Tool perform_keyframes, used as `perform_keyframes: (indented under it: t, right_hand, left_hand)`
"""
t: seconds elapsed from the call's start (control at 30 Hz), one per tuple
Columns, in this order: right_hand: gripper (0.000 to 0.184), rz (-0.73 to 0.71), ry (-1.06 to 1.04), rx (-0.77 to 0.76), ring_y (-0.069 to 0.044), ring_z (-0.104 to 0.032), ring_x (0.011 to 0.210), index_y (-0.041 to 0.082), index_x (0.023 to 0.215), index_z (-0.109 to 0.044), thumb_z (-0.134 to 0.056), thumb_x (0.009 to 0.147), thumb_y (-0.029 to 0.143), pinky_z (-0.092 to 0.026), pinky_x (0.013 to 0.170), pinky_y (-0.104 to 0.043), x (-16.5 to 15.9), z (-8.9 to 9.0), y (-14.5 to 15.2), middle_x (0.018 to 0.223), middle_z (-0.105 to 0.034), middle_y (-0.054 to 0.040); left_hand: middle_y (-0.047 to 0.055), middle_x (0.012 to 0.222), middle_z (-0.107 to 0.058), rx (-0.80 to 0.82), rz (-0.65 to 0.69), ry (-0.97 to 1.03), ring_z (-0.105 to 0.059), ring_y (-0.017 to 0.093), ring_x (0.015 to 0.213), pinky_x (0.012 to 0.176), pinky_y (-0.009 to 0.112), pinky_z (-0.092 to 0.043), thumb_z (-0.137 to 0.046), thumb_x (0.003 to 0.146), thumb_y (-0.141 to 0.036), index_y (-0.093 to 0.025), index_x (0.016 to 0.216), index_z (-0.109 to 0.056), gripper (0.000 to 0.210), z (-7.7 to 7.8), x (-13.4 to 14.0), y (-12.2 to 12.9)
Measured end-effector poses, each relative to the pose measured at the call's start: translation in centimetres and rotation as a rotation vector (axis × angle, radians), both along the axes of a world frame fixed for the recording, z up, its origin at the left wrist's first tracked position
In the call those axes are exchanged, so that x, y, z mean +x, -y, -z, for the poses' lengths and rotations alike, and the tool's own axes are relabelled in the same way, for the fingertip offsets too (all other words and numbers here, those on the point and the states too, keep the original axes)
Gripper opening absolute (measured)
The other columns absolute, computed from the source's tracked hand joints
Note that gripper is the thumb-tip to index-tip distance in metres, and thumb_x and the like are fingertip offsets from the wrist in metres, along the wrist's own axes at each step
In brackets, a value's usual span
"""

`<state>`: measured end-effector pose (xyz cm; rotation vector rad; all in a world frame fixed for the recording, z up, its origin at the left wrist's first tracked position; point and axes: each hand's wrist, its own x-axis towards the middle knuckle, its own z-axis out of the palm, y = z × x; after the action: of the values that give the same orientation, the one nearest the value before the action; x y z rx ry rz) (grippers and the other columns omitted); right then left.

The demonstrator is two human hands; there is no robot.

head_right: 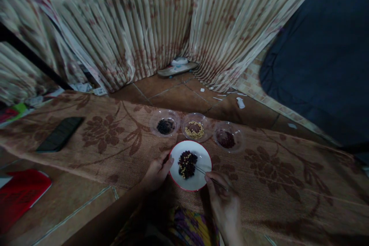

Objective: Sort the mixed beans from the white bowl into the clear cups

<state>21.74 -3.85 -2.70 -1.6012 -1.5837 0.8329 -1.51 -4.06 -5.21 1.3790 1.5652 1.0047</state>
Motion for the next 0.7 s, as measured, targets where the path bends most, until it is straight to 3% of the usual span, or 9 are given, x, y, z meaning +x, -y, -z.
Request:
perform_keyframes:
  t: [0.7]
  right_hand:
    - [0.029,-0.020,0.081,0.066,-0.023,-0.064,0.092,0.024,0.083,-0.072,-0.060,0.081,0.050,-0.051,0.081,-0.037,-0.13,0.71,-0.03,0.096,-0.070,-0.0068]
  left_hand:
    - [0.005,0.096,-0.071,0.004,0.016,-0.004,-0.066,0.018,0.083,0.076,0.027,-0.049,-0.043,0.095,-0.036,-0.018,0.128,-0.051,0.039,0.13,-0.08,-0.04]
